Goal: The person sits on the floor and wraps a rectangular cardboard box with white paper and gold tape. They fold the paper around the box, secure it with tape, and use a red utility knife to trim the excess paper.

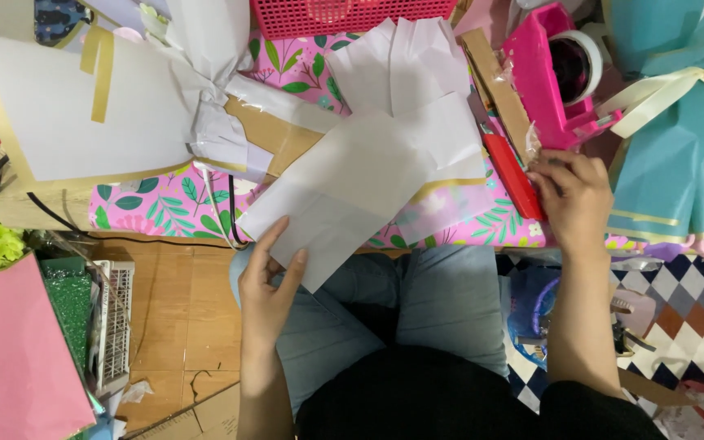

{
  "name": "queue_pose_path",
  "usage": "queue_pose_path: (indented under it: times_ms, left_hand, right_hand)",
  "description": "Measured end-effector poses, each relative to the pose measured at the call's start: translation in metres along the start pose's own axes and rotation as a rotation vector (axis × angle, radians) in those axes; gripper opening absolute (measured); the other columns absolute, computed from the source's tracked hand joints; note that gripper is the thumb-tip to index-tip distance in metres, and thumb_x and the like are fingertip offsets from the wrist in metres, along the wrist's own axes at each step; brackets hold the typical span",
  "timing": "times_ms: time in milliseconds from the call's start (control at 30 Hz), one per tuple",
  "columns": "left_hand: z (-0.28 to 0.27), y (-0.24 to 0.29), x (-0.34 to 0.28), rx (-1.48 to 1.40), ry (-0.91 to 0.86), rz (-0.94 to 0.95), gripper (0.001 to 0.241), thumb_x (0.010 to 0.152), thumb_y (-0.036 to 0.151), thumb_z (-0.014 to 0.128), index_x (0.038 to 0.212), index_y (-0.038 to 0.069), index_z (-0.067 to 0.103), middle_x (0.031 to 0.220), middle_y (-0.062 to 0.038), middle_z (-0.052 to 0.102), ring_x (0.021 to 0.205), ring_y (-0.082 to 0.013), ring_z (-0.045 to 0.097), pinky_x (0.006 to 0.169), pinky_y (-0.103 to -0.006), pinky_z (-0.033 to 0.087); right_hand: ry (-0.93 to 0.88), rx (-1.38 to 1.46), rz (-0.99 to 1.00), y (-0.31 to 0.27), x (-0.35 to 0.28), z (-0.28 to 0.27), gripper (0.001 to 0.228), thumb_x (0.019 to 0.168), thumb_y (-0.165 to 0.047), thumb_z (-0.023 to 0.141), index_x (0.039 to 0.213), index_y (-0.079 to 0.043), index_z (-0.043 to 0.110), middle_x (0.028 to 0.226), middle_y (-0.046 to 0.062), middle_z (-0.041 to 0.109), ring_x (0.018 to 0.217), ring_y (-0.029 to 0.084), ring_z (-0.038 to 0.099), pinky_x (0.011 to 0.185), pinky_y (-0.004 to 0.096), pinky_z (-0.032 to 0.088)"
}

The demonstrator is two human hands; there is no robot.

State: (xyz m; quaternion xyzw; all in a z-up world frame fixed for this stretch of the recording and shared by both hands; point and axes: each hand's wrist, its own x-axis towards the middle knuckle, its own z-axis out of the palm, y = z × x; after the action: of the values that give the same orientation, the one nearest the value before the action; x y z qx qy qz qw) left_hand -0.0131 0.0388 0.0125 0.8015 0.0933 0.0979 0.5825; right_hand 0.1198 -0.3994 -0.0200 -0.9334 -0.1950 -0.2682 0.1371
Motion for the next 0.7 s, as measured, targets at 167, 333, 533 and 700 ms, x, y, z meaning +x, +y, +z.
queue_pose_path:
  times_ms: [167, 333, 533, 700]
  left_hand:
    - [0.0, 0.0, -0.001, 0.012, -0.02, 0.012, 0.048, 0.097, 0.017, 0.069, 0.144, 0.015, 0.058, 0.064, 0.007, 0.045, 0.056, -0.0047, 0.036, 0.057, -0.0188, 0.038]
    - [-0.002, 0.005, -0.003, -0.061, -0.033, -0.026, 0.048, 0.096, 0.018, 0.071, 0.142, 0.017, 0.059, 0.06, 0.007, 0.032, 0.055, -0.0033, 0.032, 0.052, -0.0195, 0.031]
    - [-0.006, 0.004, -0.002, -0.339, -0.067, -0.14, 0.05, 0.093, 0.008, 0.071, 0.141, 0.014, 0.06, 0.124, 0.005, 0.062, 0.059, -0.0024, 0.033, 0.053, -0.0151, 0.034]
    - [0.001, -0.012, 0.01, -0.947, 0.05, -0.034, 0.054, 0.093, -0.001, 0.065, 0.144, -0.004, 0.051, 0.118, -0.022, 0.071, 0.092, -0.0204, 0.075, 0.074, -0.0348, 0.066]
  right_hand:
    - [-0.166, -0.027, 0.001, 0.0, -0.004, -0.017, 0.025, 0.104, -0.022, 0.077, 0.123, -0.007, 0.082, 0.133, 0.011, 0.064, 0.116, 0.031, 0.055, 0.094, 0.043, 0.048]
    - [-0.157, 0.153, 0.03, -0.025, 0.005, -0.038, 0.016, 0.107, -0.003, 0.074, 0.12, 0.005, 0.078, 0.135, 0.025, 0.048, 0.13, 0.039, 0.052, 0.103, 0.048, 0.051]
    - [0.215, 0.415, 0.072, -0.078, 0.013, -0.017, 0.005, 0.114, 0.01, 0.075, 0.11, 0.013, 0.073, 0.117, 0.025, 0.059, 0.106, 0.034, 0.059, 0.082, 0.037, 0.05]
    - [0.11, 0.463, -0.355, -0.186, 0.049, -0.001, 0.1, 0.074, -0.034, 0.097, 0.151, 0.001, 0.042, 0.149, 0.025, 0.047, 0.138, 0.046, 0.046, 0.114, 0.063, 0.036]
